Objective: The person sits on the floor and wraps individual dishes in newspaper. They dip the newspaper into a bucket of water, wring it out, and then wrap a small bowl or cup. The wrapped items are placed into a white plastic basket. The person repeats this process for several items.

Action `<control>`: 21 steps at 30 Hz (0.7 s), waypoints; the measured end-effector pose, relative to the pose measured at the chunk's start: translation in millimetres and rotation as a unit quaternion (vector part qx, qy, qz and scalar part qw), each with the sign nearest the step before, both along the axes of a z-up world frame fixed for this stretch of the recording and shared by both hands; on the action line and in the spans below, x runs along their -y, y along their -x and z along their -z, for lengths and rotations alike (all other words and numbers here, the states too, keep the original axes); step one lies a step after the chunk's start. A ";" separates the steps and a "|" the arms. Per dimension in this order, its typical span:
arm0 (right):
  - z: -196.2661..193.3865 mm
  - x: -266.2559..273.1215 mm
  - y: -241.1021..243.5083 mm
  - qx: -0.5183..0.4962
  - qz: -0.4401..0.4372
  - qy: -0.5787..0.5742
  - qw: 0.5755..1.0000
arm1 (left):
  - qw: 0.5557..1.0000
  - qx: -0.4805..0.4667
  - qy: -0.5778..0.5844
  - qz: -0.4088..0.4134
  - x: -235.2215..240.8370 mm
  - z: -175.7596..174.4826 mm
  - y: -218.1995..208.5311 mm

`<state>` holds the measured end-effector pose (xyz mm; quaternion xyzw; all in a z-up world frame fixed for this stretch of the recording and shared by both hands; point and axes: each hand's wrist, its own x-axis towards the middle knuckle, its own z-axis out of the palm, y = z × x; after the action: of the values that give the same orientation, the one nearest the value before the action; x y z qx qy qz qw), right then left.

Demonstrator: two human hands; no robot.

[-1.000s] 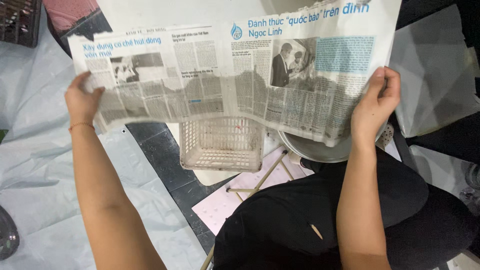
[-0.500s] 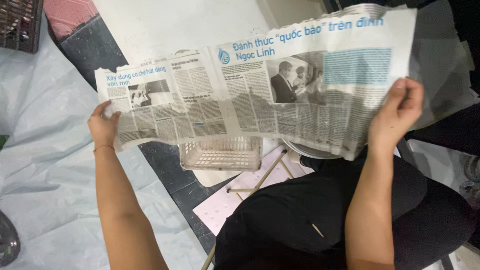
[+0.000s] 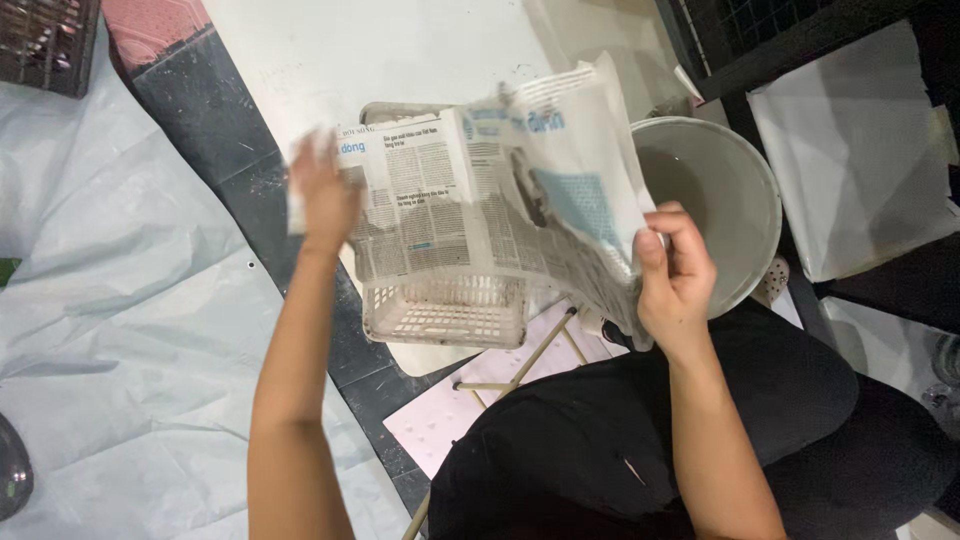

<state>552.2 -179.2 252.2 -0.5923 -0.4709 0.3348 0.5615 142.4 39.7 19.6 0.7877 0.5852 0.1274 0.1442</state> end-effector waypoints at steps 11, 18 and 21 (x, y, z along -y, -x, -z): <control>5.9 22.9 -23.3 -0.034 0.091 0.010 0.995 | 0.970 -0.023 0.210 0.118 -56.4 -10.9 -153.4; 23.2 7.6 -19.3 -0.057 0.158 0.066 0.984 | 0.958 0.162 0.212 0.101 -28.7 -72.4 -42.9; 29.4 -2.4 -7.9 -0.028 0.122 0.051 0.991 | 0.971 0.162 0.154 0.086 -1.4 -119.2 -5.2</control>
<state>560.1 -176.8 222.8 -0.6637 -0.3615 0.3032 0.5804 147.6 41.1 138.8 0.7724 0.4969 0.1486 0.3667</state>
